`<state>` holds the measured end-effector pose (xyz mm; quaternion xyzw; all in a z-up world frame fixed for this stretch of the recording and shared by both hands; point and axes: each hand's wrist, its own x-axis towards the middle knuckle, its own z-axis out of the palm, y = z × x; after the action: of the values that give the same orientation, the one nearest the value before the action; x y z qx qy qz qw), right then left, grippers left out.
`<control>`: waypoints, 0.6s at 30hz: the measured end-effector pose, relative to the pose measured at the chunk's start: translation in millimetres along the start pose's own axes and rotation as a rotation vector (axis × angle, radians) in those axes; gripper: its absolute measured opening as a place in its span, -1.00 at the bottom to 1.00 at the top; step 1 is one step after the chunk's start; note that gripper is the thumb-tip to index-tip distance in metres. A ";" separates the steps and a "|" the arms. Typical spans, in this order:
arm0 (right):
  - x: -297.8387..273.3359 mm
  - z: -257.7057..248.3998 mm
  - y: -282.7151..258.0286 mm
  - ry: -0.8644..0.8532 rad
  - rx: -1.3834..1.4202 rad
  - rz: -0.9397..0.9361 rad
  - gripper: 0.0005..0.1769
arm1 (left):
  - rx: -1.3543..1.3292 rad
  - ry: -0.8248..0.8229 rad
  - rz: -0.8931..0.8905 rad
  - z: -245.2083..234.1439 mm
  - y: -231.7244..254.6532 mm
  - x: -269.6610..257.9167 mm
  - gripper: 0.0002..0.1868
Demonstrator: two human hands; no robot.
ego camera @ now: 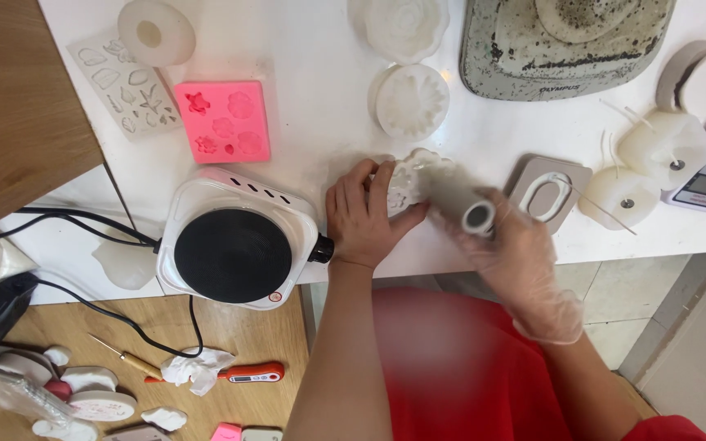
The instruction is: Using a heat gun to heat and smooth the surface of wax in silicone molds.
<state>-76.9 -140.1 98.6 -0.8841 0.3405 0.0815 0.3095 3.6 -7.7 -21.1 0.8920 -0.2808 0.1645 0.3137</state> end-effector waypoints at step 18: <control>-4.6 4.3 -10.9 -0.084 -0.076 -0.046 -0.50 | -0.020 -0.005 -0.016 -0.3 -0.5 -2.4 -0.61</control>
<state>-73.0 -128.7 102.1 -0.8985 0.3036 0.1242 0.2915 2.0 -6.2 -22.2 0.8914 -0.2759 0.1570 0.3235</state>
